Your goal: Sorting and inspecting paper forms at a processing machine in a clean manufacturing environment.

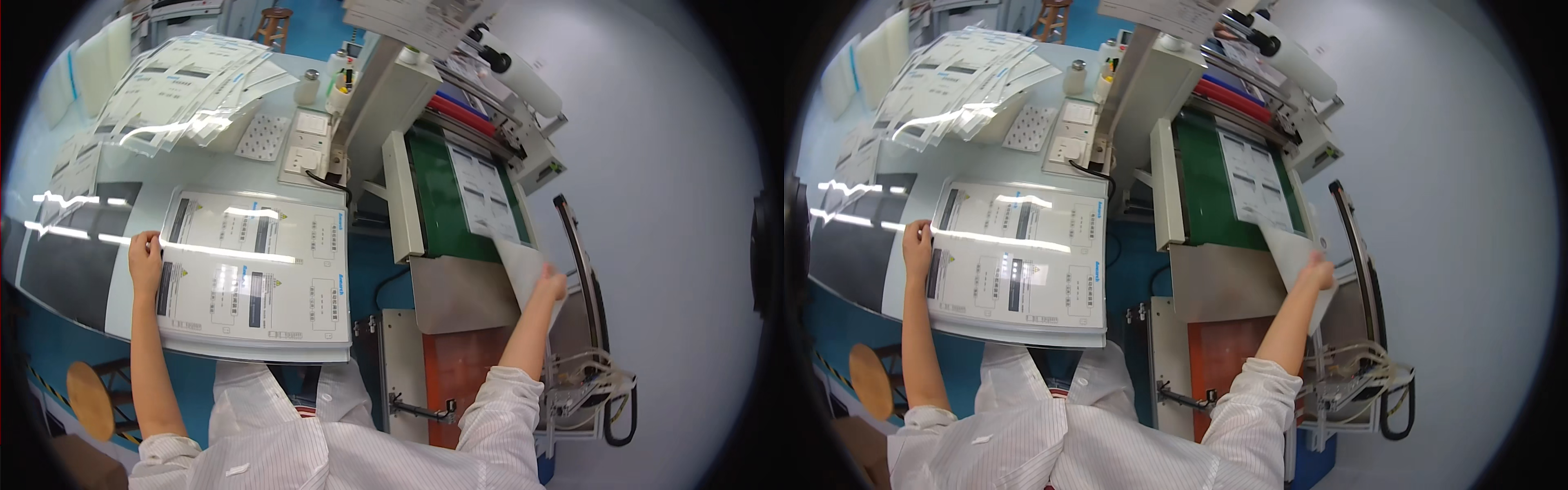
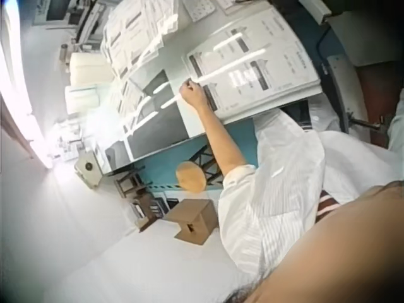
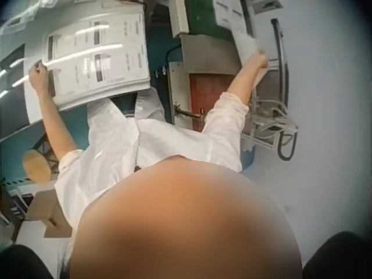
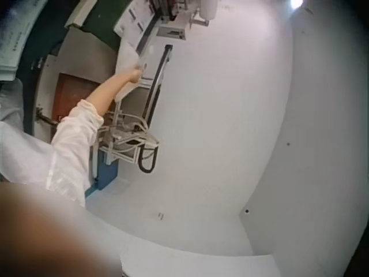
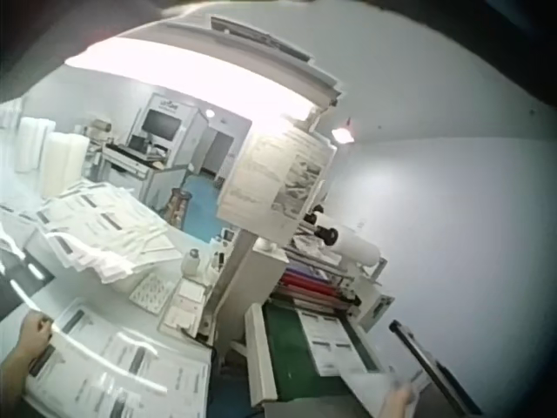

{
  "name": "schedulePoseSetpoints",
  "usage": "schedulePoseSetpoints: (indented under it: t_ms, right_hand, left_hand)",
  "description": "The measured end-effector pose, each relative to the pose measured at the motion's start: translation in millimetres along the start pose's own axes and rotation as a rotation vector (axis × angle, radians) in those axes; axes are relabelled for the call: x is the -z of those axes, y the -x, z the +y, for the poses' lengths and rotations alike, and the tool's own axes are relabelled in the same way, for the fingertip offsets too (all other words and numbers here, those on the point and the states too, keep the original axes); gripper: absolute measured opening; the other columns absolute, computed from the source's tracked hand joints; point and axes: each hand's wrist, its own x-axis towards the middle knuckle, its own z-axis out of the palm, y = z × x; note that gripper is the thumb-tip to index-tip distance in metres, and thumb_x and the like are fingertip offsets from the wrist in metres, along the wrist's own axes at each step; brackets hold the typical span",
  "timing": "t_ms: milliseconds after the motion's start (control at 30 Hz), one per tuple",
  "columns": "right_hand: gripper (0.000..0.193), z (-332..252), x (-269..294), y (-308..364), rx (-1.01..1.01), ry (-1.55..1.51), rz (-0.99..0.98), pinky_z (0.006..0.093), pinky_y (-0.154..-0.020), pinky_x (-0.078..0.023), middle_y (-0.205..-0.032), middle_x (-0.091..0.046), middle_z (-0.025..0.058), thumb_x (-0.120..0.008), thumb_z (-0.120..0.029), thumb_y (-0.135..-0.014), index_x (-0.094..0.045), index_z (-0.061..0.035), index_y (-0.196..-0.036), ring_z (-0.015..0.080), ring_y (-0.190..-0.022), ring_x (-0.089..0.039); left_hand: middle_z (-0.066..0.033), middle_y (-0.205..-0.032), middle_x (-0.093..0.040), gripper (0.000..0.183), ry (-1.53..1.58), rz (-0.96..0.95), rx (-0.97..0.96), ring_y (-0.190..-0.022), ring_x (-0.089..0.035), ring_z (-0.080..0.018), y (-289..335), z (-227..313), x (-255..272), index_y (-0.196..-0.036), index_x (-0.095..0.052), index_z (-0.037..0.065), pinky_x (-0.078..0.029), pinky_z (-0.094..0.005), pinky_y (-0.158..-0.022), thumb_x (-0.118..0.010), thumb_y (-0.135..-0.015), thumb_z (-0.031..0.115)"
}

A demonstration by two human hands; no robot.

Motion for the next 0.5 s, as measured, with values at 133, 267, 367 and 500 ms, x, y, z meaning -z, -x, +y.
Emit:
schedulePoseSetpoints:
  t_ms: [133,267,367,500]
  right_hand:
    - [0.035,-66.6,-49.5,-12.0,0.086,-0.160,-0.187,0.0516,-0.078,-0.062,-0.109,-0.049,0.0306,-0.045,0.001,-0.084,-0.031,0.0249,-0.106,0.0458,-0.092,-0.060]
    - [0.020,-110.3,-88.0,83.9,0.306,-0.047,-0.564,0.0479,-0.082,-0.059,-0.100,-0.052,0.0245,-0.046,-0.001,-0.085,-0.043,0.0187,-0.090,0.0368,-0.089,-0.059]
    - [0.014,-148.4,-110.0,139.5,0.374,-0.076,-0.785,0.0495,-0.087,-0.057,-0.094,-0.054,0.0219,-0.047,0.001,-0.086,-0.046,0.0141,-0.081,0.0354,-0.088,-0.059]
    - [0.014,-200.0,-145.5,172.3,0.430,-0.172,-0.979,0.0547,-0.092,-0.054,-0.100,-0.054,0.0274,-0.044,0.005,-0.087,-0.046,0.0187,-0.092,0.0413,-0.095,-0.059]
  left_hand:
    - [-0.0117,-0.092,-0.060,0.016,-0.012,0.014,0.005,-0.074,-0.057,-0.0233,-2.5,5.7,-3.3,-0.096,-0.066,0.001,-0.047,-0.0329,-0.069,-0.055,-0.090,0.010]
    - [-0.0131,-0.092,-0.060,0.016,-0.062,0.018,-0.001,-0.076,-0.058,-0.0259,0.0,11.6,4.5,-0.095,-0.065,0.000,-0.048,-0.0344,-0.071,-0.054,-0.090,0.009]
    - [-0.0147,-0.095,-0.059,0.016,-0.182,0.049,-0.083,-0.084,-0.058,-0.0291,0.6,8.1,2.6,-0.100,-0.064,0.001,-0.047,-0.0362,-0.076,-0.052,-0.089,0.007]
    - [-0.0181,-0.103,-0.057,0.026,-0.448,0.177,-0.448,-0.095,-0.056,-0.0340,10.7,75.0,5.7,-0.112,-0.058,0.001,-0.045,-0.0401,-0.084,-0.053,-0.087,0.003]
